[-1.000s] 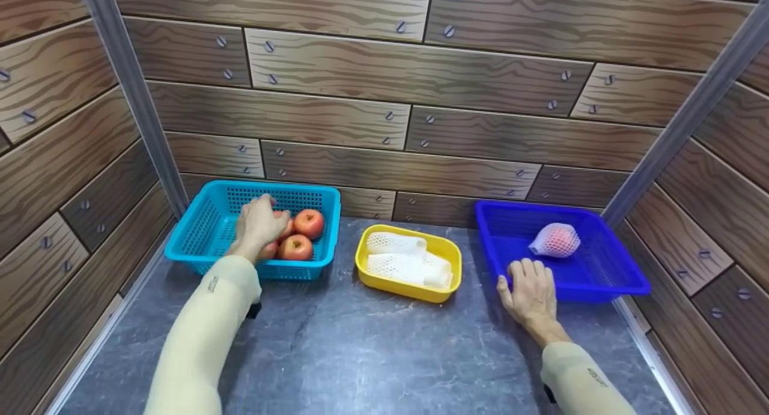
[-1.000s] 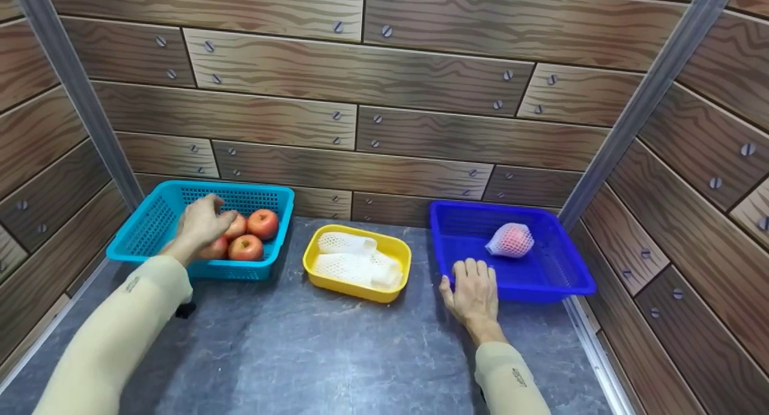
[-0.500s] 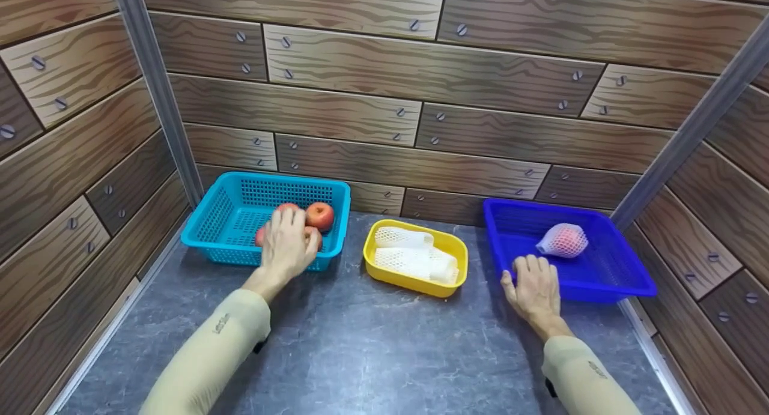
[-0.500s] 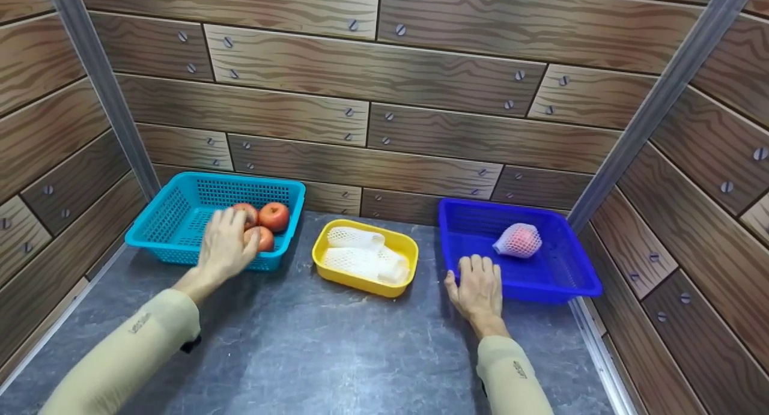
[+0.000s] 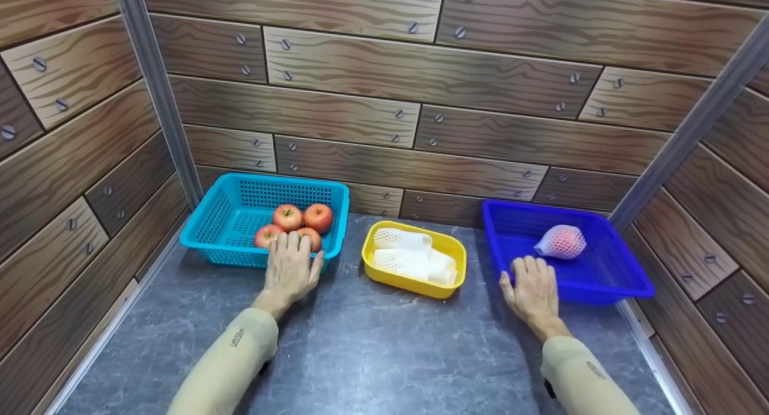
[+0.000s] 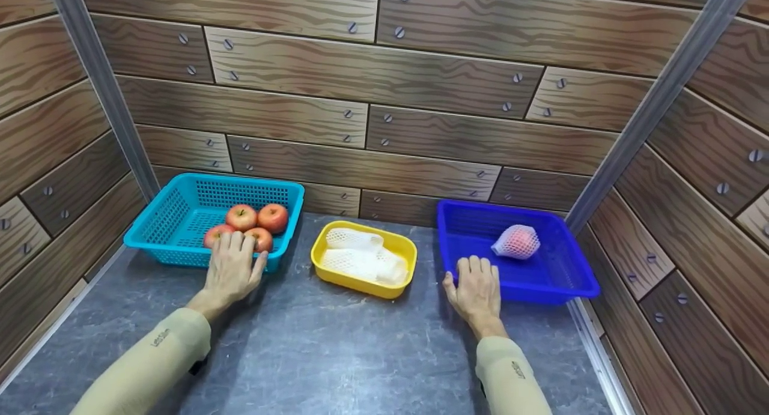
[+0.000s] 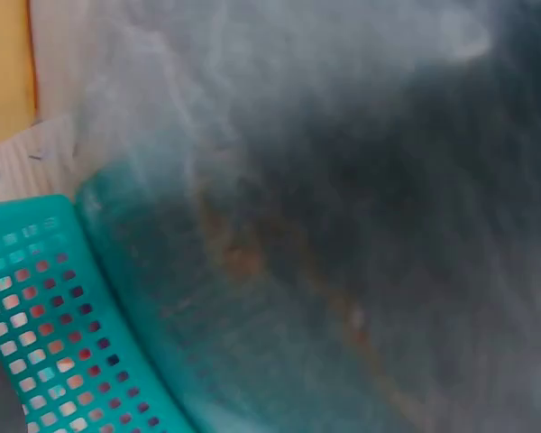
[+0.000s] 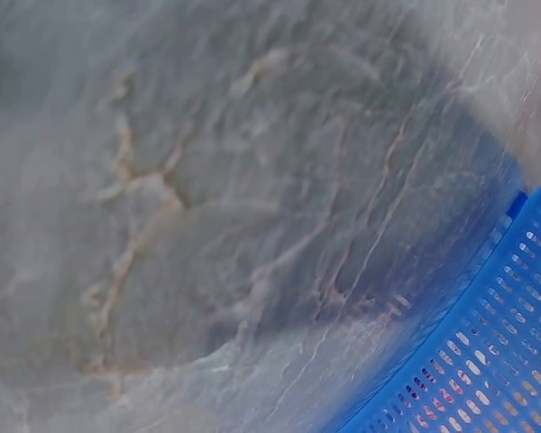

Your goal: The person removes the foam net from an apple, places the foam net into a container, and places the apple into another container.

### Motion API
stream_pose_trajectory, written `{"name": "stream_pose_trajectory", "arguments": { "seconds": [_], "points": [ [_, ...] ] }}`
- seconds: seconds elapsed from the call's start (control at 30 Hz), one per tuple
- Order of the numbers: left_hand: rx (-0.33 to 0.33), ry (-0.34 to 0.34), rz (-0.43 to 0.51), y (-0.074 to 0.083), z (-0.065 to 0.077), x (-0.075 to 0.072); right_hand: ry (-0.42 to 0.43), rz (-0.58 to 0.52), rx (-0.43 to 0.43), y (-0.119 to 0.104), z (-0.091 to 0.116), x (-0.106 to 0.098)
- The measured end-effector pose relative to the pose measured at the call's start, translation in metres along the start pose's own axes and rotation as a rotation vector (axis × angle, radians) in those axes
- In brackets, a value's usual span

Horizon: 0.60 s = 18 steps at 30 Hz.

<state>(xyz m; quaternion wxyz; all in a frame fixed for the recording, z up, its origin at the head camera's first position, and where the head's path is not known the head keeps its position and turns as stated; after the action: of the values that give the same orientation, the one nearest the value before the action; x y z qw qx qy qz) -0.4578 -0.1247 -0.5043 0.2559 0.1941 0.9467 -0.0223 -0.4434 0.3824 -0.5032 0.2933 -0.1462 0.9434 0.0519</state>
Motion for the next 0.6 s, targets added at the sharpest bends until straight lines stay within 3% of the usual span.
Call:
{"name": "stream_pose_trajectory", "arguments": {
  "seconds": [0.2,0.6],
  "points": [
    [0.030,0.023,-0.007,0.0023,0.0066,0.0027,0.015,0.001,-0.003,-0.0013,-0.0014,0.0000],
    [0.023,0.014,-0.004,0.0050,0.0088,0.0078,0.030,-0.012,0.003,-0.0047,-0.0021,0.0005]
  ]
}}
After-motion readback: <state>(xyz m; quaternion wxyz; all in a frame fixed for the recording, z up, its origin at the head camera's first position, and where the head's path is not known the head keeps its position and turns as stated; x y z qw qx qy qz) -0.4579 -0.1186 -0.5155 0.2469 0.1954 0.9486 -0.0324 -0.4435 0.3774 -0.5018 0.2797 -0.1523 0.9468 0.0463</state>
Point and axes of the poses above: each hand's wrist, its own z-axis away from the middle knuckle, its own x-axis out of the palm, y = z × x, the point moved 10 cm from there along -z, towards the middle knuckle, and after that the axes turned 9 degrees about y, right-handed, at the moved point
